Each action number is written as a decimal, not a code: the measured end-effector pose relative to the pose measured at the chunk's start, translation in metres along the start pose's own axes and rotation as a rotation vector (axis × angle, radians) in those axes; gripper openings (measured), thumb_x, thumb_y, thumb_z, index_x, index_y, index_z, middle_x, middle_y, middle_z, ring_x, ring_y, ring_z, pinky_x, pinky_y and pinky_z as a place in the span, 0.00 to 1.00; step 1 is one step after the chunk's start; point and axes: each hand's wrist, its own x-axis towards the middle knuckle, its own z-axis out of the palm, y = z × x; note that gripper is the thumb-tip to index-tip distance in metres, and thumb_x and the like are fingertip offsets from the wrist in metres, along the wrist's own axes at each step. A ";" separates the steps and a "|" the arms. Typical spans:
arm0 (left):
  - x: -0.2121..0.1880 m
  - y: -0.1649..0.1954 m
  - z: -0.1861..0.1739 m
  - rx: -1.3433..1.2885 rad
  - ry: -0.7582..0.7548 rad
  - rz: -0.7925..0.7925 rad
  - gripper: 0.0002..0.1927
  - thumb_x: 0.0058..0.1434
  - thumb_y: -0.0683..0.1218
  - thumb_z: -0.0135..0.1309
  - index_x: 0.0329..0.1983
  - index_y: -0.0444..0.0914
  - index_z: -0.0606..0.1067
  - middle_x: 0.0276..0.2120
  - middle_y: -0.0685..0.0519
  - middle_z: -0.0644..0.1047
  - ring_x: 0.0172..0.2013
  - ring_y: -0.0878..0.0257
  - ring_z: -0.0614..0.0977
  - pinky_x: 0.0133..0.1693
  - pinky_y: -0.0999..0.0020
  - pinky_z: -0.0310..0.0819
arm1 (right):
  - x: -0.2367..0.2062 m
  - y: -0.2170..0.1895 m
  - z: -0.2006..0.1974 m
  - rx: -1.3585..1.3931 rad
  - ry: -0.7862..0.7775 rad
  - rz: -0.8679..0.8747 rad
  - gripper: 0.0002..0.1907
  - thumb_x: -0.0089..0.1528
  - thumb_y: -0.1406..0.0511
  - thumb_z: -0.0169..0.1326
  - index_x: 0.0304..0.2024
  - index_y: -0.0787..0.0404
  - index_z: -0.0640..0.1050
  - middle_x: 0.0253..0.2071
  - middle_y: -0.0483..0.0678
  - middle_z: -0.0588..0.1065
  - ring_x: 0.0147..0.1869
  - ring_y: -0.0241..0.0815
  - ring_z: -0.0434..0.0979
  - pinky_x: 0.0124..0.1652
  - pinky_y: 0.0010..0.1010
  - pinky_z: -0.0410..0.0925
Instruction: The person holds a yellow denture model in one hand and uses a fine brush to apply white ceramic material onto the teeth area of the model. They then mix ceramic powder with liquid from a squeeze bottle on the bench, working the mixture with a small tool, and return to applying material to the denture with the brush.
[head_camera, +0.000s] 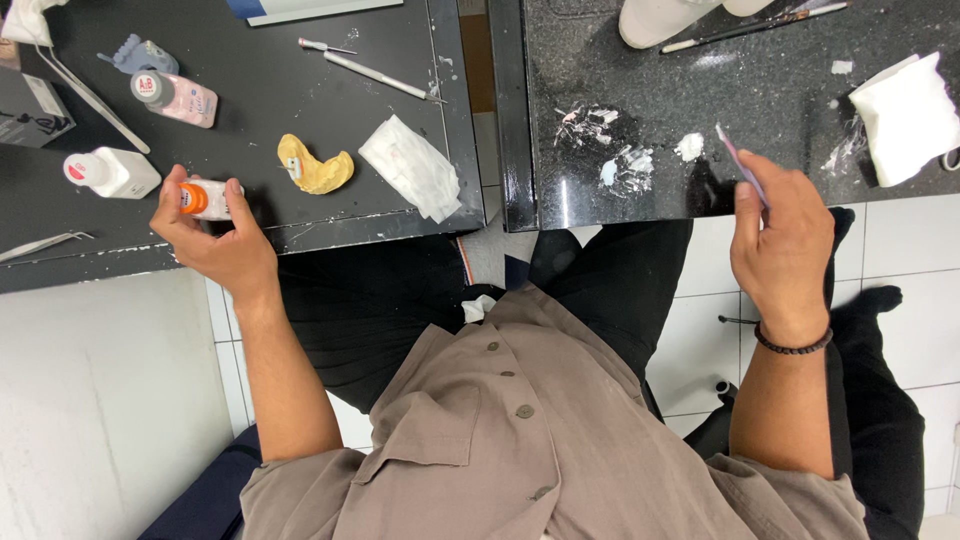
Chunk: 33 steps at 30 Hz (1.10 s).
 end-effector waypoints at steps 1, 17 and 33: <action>0.000 0.000 0.000 0.000 0.001 0.006 0.25 0.76 0.33 0.63 0.65 0.36 0.61 0.67 0.40 0.71 0.65 0.50 0.80 0.69 0.55 0.75 | -0.002 0.000 0.001 -0.032 -0.009 0.031 0.12 0.75 0.73 0.56 0.60 0.61 0.79 0.39 0.52 0.73 0.38 0.44 0.74 0.38 0.30 0.67; -0.002 -0.005 0.003 0.017 0.008 0.040 0.26 0.76 0.32 0.63 0.67 0.36 0.61 0.68 0.41 0.70 0.65 0.50 0.79 0.66 0.57 0.76 | 0.000 -0.012 0.005 -0.166 0.015 0.000 0.13 0.74 0.70 0.59 0.59 0.51 0.83 0.37 0.45 0.73 0.36 0.41 0.75 0.35 0.29 0.67; -0.003 -0.002 0.006 0.021 0.009 0.023 0.27 0.76 0.32 0.63 0.68 0.36 0.61 0.68 0.42 0.71 0.65 0.51 0.78 0.68 0.56 0.75 | -0.007 -0.002 0.007 -0.212 0.057 -0.140 0.14 0.69 0.73 0.64 0.54 0.52 0.85 0.38 0.43 0.74 0.39 0.40 0.74 0.37 0.28 0.66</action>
